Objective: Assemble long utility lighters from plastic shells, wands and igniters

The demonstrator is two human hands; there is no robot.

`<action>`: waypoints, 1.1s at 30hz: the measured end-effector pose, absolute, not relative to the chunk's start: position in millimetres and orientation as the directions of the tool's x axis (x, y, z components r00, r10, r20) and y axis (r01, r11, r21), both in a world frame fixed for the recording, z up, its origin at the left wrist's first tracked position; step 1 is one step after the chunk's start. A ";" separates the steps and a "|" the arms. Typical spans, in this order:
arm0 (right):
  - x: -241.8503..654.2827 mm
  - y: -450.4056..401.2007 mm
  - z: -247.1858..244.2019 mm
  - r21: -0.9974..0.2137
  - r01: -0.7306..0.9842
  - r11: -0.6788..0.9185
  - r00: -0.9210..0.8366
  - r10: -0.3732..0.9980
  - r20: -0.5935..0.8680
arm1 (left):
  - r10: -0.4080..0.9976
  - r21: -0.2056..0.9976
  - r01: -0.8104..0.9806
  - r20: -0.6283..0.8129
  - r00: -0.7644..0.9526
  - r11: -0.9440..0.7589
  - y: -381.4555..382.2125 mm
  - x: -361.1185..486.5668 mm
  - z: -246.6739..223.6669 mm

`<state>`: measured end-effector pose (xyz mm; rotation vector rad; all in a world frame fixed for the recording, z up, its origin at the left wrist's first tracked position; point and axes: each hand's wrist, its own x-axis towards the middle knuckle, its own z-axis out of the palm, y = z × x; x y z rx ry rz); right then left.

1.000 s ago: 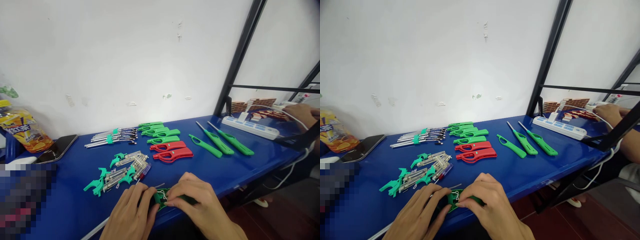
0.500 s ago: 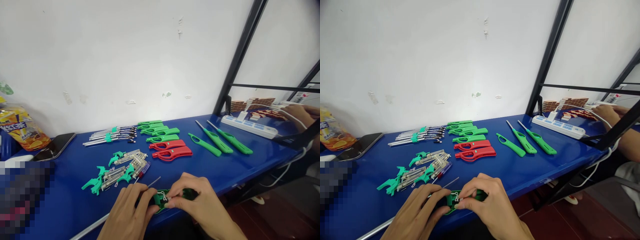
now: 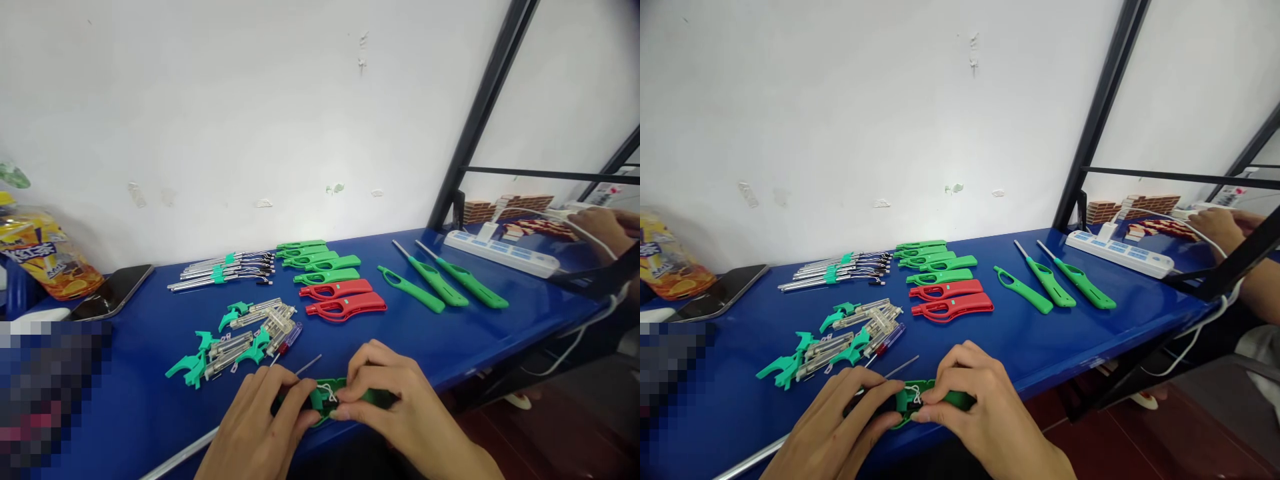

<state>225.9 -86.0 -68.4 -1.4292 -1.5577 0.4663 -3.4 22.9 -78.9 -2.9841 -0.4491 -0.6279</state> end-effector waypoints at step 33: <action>211.0 -89.2 -63.9 -0.734 0.629 0.257 0.119 0.901 0.417 | 0.303 0.021 0.347 0.540 0.785 -0.938 15.6 2.9 -80.2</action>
